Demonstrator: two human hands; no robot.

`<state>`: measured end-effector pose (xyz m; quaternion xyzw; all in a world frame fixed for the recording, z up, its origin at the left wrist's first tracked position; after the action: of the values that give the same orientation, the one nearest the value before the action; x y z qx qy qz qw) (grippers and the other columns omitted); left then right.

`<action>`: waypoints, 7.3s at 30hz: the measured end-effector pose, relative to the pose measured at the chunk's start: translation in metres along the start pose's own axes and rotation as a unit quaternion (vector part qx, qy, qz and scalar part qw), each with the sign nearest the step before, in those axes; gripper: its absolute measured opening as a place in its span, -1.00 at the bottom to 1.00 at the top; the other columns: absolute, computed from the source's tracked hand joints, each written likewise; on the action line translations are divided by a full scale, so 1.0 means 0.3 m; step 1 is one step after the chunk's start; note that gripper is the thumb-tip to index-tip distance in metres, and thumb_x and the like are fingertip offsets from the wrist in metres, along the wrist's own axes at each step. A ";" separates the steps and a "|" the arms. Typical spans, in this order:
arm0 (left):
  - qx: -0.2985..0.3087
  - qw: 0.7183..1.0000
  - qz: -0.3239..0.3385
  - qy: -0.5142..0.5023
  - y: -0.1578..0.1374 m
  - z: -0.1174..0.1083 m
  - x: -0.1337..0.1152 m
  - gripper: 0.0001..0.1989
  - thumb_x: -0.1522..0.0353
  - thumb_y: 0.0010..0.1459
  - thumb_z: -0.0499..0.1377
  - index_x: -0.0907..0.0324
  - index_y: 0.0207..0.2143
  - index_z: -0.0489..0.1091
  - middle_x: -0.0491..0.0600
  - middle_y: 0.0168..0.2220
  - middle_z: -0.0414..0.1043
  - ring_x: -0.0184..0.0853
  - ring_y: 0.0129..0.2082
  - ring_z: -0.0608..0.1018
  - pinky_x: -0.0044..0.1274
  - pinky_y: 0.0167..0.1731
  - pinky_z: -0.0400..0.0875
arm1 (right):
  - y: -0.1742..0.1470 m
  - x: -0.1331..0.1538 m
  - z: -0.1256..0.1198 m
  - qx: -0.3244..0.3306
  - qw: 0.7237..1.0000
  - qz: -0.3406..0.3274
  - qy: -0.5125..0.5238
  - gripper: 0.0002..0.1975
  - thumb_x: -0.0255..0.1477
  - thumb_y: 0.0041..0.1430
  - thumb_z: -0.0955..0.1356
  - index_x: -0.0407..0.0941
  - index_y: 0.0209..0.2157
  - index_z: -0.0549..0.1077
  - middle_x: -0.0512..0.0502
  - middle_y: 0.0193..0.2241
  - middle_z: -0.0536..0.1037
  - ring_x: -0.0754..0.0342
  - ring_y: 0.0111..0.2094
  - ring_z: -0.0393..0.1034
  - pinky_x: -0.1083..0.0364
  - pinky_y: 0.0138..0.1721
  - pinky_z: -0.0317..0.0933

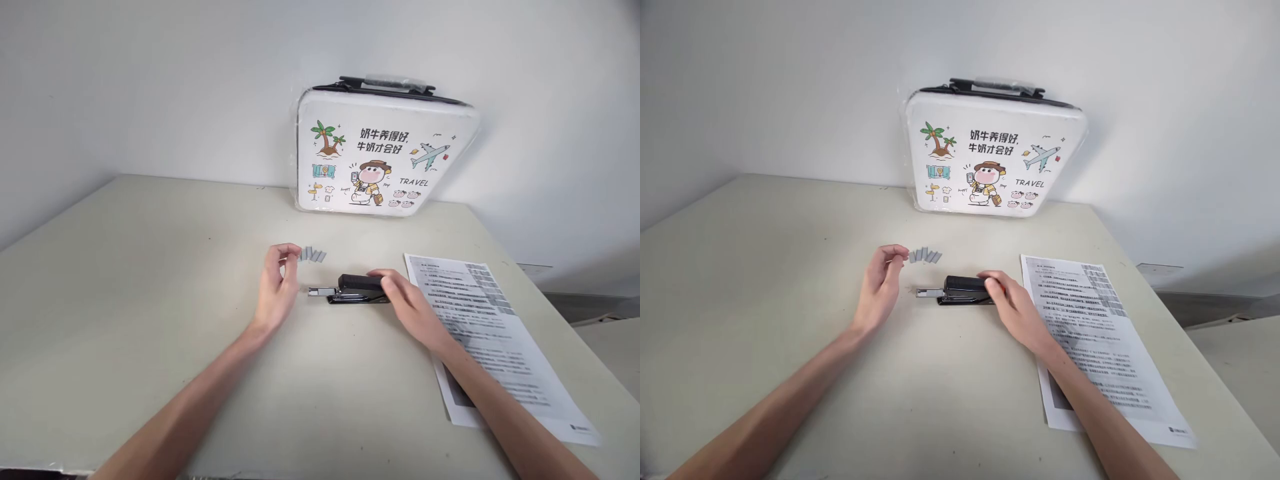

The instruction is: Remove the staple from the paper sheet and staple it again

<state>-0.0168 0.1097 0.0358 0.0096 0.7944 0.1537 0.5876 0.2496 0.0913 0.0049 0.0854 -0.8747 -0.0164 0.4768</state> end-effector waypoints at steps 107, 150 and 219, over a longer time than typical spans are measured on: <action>0.300 0.776 -0.326 -0.448 -0.257 0.290 0.033 -0.82 0.28 0.19 0.27 0.17 -0.30 0.34 -0.28 -0.52 -0.07 -0.53 -0.63 -0.09 -0.55 -0.62 -0.17 | 0.282 0.285 0.313 0.027 0.885 -0.400 -0.237 -0.89 -0.37 0.31 0.46 0.05 -0.27 0.69 -0.09 0.15 0.54 -0.20 0.16 0.41 -0.29 0.28 0.24; 0.293 0.791 -0.318 -0.433 -0.235 0.274 -0.006 -0.77 0.30 0.22 0.26 0.17 -0.38 0.25 -0.27 -0.52 -0.06 -0.54 -0.62 -0.10 -0.59 -0.63 -0.15 | 0.174 0.142 0.177 -0.060 0.968 -0.230 -0.081 -0.91 -0.31 0.31 0.45 0.05 -0.30 0.62 -0.11 -0.03 0.62 -0.15 0.04 0.47 -0.21 0.12 0.31; 0.239 0.781 -0.388 -0.426 -0.229 0.282 0.013 -0.64 0.18 0.44 0.09 0.32 -0.07 0.49 0.28 0.03 0.55 -0.08 0.03 0.63 -0.35 0.07 0.52 | -0.149 -0.307 -0.702 -0.257 0.905 0.049 -0.335 -0.61 -0.12 0.41 0.26 -0.10 -0.11 0.57 -0.21 -0.17 0.69 -0.08 -0.27 0.54 -0.03 -0.18 0.34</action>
<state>0.0725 0.0647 -0.0075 -0.0944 0.4106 -0.3021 0.8551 0.4808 0.0735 0.0382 -0.0934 -0.9516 -0.2445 0.1610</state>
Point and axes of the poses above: each hand's wrist, its own y-axis towards the middle knuckle, its own z-axis out of the palm, x = y × z, the point moved 9 cm from there along y, towards the middle knuckle
